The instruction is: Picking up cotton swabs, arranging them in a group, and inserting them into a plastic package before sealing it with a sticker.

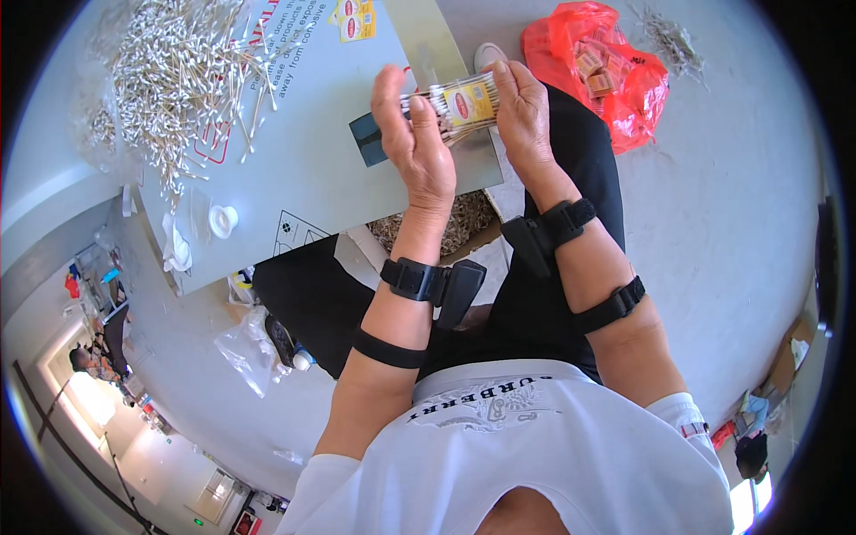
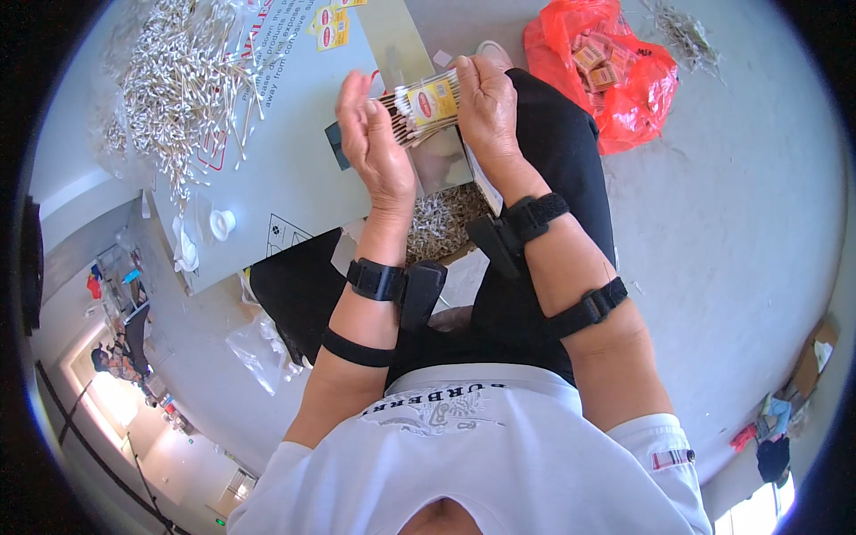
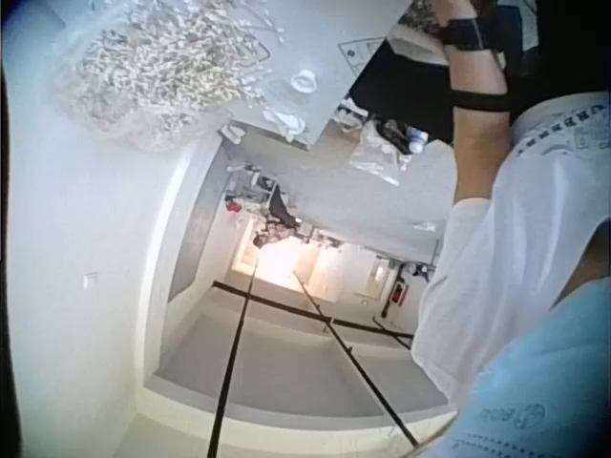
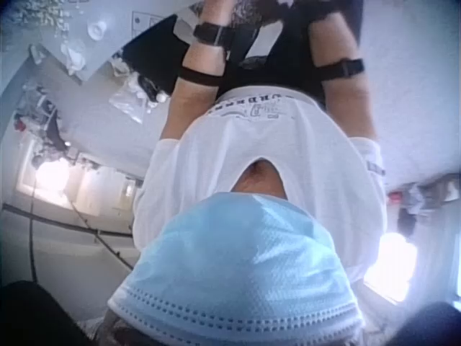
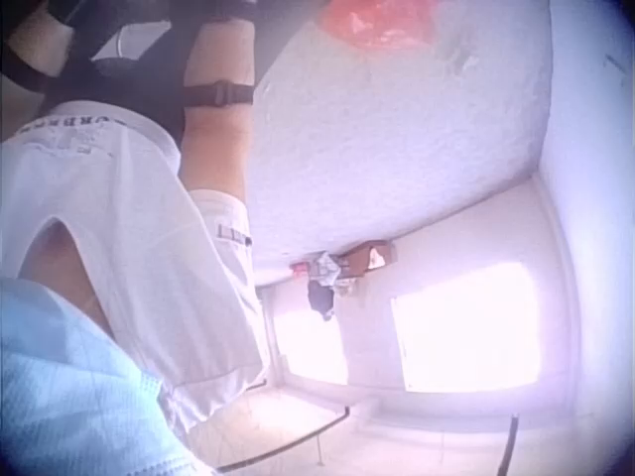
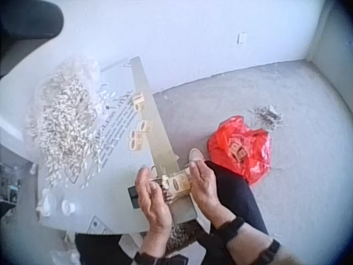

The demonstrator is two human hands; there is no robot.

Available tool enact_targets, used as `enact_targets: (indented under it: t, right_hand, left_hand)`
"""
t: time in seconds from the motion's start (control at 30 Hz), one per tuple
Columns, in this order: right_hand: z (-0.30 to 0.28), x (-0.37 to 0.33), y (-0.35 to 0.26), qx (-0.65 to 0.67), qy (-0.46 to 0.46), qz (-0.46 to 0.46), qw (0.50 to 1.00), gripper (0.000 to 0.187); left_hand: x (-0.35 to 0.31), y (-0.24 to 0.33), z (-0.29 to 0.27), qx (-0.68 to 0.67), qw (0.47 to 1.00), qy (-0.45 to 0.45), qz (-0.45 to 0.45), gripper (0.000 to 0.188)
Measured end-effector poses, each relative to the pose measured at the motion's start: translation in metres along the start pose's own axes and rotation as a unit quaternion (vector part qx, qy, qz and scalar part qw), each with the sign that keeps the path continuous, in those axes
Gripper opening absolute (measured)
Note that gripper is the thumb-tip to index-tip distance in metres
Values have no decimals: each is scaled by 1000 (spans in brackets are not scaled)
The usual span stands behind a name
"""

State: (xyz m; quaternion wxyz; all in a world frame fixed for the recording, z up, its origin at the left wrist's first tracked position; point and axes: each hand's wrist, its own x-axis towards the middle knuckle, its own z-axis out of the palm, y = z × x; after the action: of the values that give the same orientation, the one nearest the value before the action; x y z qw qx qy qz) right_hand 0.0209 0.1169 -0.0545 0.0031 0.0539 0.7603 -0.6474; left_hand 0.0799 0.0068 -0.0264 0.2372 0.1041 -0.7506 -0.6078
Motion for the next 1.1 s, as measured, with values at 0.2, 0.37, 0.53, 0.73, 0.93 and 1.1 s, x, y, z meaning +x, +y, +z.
enact_targets:
  t: [0.2, 0.37, 0.53, 0.73, 0.93, 1.1]
  right_hand:
    - [-25, 7, 1, 386, -23, 209, 898, 31]
    - [-24, 9, 5, 402, -90, 333, 848, 37]
    - [-14, 4, -12, 287, -20, 270, 919, 33]
    - [-7, 1, -14, 236, -27, 270, 933, 30]
    - [-4, -3, -15, 182, -28, 188, 965, 35]
    - [-5, 2, 8, 102, -20, 43, 994, 40]
  left_hand:
    - [5, -4, -12, -33, 996, 83, -3, 49]
    - [5, 0, -6, -50, 998, 47, -12, 52]
    - [4, 1, -1, -33, 998, 58, -12, 52]
    - [3, 6, 12, -83, 992, 89, -33, 60]
    - [6, 9, 23, -223, 962, 121, -97, 60]
    - [2, 11, 29, -44, 998, 36, -18, 58]
